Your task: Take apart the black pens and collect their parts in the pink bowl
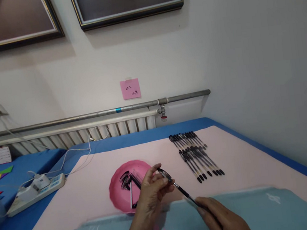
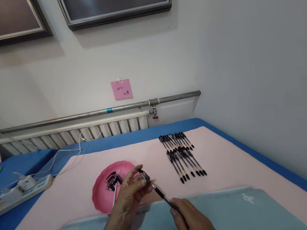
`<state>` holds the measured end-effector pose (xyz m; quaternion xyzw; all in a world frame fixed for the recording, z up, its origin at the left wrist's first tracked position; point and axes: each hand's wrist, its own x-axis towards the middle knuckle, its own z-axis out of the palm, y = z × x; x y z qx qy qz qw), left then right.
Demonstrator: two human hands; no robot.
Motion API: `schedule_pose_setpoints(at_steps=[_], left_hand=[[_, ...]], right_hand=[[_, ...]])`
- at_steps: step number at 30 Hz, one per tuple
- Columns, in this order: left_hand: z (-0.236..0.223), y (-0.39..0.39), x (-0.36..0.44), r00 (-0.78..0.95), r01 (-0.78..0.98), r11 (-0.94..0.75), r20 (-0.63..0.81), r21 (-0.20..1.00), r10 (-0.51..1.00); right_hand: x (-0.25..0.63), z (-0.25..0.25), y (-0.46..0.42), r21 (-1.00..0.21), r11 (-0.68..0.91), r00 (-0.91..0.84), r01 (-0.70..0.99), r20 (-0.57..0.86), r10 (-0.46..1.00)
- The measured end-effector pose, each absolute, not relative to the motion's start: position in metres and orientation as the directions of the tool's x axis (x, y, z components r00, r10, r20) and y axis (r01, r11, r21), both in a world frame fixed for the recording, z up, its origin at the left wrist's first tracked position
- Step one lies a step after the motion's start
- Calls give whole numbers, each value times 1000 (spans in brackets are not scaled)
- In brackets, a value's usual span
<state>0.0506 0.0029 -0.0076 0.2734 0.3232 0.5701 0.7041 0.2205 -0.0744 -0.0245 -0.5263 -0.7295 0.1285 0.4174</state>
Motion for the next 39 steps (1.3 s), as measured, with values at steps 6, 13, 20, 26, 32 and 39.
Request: schedule_pose_setpoints(at_steps=[6, 13, 20, 26, 32, 39], left_hand=[[-7, 0, 53, 154, -592, 178, -107, 786, 982], [-12, 0, 55, 139, -563, 165, -105, 810, 985], [-11, 0, 54, 133, -560, 166, -110, 812, 985], [-12, 0, 54, 155, -575, 207, -143, 791, 977], [-4, -1, 50, 173, -621, 242, -170, 746, 970], [0, -1, 46, 189, -646, 281, -208, 710, 960]], right_hand=[[220, -23, -74, -642, 403, -91, 652, 462, 882], [215, -25, -72, -697, 368, -65, 616, 421, 905], [215, -27, -67, -857, 223, 0, 465, 252, 968], [218, -34, -68, -906, 161, 59, 391, 199, 978], [217, -38, -71, -949, 92, 74, 301, 119, 990], [216, -42, -72, -986, 28, 90, 162, 43, 995]])
